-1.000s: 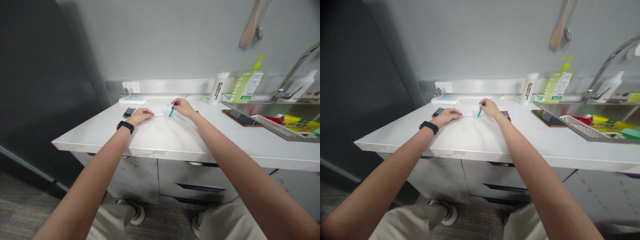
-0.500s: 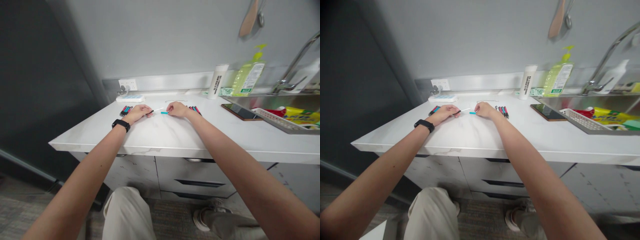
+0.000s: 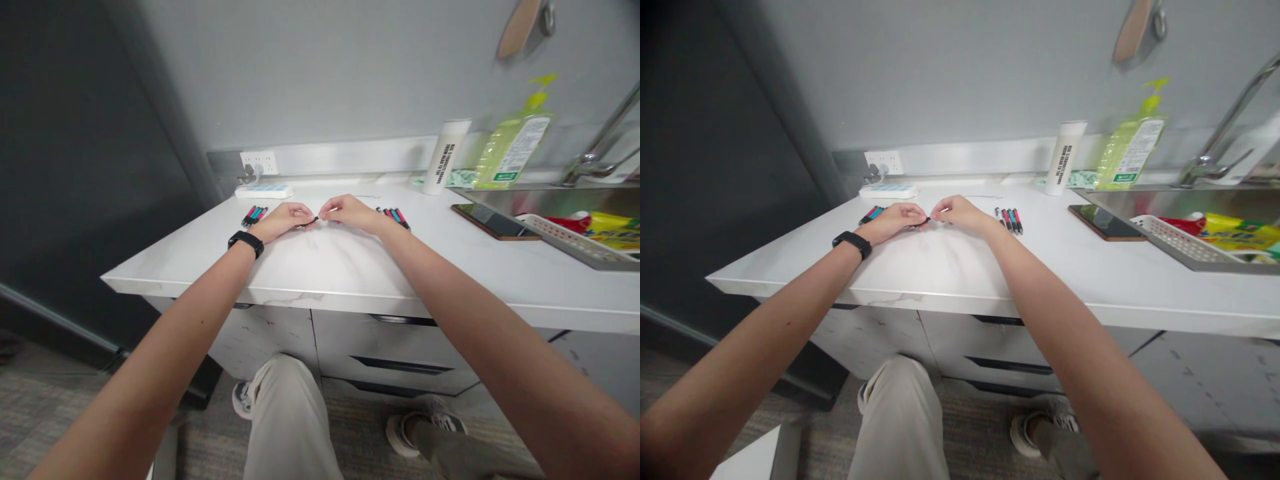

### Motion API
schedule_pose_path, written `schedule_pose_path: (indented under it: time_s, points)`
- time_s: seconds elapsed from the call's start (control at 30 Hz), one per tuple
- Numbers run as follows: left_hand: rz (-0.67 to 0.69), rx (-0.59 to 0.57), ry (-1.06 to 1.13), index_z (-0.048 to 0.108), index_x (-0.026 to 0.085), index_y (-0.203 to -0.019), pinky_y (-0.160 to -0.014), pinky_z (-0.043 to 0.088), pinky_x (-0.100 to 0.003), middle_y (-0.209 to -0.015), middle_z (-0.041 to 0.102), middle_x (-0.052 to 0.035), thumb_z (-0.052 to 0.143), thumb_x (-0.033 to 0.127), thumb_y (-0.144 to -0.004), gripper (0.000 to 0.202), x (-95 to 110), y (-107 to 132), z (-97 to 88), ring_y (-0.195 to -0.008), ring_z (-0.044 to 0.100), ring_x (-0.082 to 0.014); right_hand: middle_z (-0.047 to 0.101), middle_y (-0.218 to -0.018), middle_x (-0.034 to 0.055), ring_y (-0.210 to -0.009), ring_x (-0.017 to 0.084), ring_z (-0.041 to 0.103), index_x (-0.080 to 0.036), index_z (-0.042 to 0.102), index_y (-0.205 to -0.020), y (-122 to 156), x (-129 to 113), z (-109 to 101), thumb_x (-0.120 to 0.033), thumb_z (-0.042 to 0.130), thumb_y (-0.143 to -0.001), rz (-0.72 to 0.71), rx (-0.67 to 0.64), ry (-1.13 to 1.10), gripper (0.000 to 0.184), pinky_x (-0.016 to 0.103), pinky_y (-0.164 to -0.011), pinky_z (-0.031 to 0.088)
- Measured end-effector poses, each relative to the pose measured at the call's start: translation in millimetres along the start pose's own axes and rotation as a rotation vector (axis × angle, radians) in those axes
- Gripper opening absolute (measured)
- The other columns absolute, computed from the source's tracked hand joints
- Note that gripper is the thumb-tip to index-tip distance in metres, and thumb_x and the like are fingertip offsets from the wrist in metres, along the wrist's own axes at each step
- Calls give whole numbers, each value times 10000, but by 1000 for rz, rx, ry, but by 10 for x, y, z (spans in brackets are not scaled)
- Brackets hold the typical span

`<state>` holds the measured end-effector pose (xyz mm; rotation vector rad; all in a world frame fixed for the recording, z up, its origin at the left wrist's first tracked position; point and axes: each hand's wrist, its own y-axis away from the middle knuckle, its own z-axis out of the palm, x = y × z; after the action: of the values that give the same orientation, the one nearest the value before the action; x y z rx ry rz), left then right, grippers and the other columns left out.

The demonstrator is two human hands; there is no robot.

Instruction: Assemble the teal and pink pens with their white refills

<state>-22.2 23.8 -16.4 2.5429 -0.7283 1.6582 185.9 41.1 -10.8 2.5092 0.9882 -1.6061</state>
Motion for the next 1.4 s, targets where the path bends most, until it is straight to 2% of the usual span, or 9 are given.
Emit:
schedule_pose_path:
  time_s: [0.17, 0.27, 0.37, 0.5, 0.63, 0.8, 1.03, 1.17, 1.4]
  points:
    - [20, -5, -26, 663, 133, -845, -608, 393, -246, -813, 703, -63, 706, 412, -706, 315, 28, 26, 1, -625, 560, -98, 715, -842, 68, -715, 104, 630, -138, 626, -783, 8, -40, -12, -182, 634, -789, 78, 57, -272, 46, 208, -657, 475]
    - [2, 12, -30, 659, 132, -836, -594, 383, -244, -829, 707, -73, 697, 418, -709, 316, 67, 54, 15, -632, 562, -102, 726, -896, 82, -754, 112, 666, -166, 528, -790, 7, -44, -25, -230, 583, -862, 133, 62, -443, 111, 237, -701, 508]
    - [-28, 38, -24, 654, 133, -821, -603, 383, -249, -821, 707, -73, 705, 410, -697, 307, 99, 83, 34, -647, 572, -111, 728, -858, 69, -718, 119, 681, -194, 441, -808, 12, -39, -15, -269, 559, -890, 155, 60, -505, 162, 264, -702, 526]
    - [-38, 54, -7, 655, 138, -799, -649, 409, -263, -788, 703, -63, 716, 397, -684, 290, 94, 97, 33, -666, 589, -124, 718, -834, 43, -739, 128, 696, -209, 414, -849, 20, -34, -2, -269, 514, -907, 144, 60, -534, 130, 286, -739, 532]
    - [-26, 114, -14, 645, 142, -759, -745, 446, -292, -784, 698, -64, 722, 381, -674, 265, 42, 77, -5, -700, 599, -133, 700, -776, 10, -728, 129, 699, -219, 415, -882, 33, -56, -29, -224, 473, -900, 183, 145, -506, 61, 282, -736, 536]
    - [-17, 222, -206, 626, 159, -696, -714, 443, -288, -688, 656, -28, 749, 334, -597, 236, -65, 50, -86, -671, 574, -138, 685, -715, 15, -651, 128, 687, -214, 412, -871, 40, -63, -58, -181, 460, -895, 280, 207, -465, 63, 271, -697, 547]
    - [44, 208, -512, 648, 191, -685, -693, 430, -277, -688, 645, -22, 709, 350, -603, 190, -107, 26, -88, -680, 560, -160, 688, -681, 31, -627, 130, 681, -202, 425, -868, 7, -31, -14, -150, 438, -907, 274, 187, -501, 67, 293, -691, 564]
    - [78, 224, -515, 688, 184, -751, -737, 433, -283, -782, 659, -41, 715, 368, -608, 235, -20, 43, -22, -769, 567, -181, 701, -707, 36, -622, 122, 676, -201, 430, -859, 32, -67, 8, -158, 465, -910, 272, 166, -501, 75, 305, -717, 563]
    - [128, 128, -437, 718, 166, -759, -801, 431, -291, -821, 693, -52, 653, 309, -688, 172, 140, 91, 66, -805, 581, -177, 707, -726, 23, -680, 107, 679, -193, 497, -932, 95, -153, 20, -183, 453, -937, 209, 37, -471, 45, 278, -744, 551]
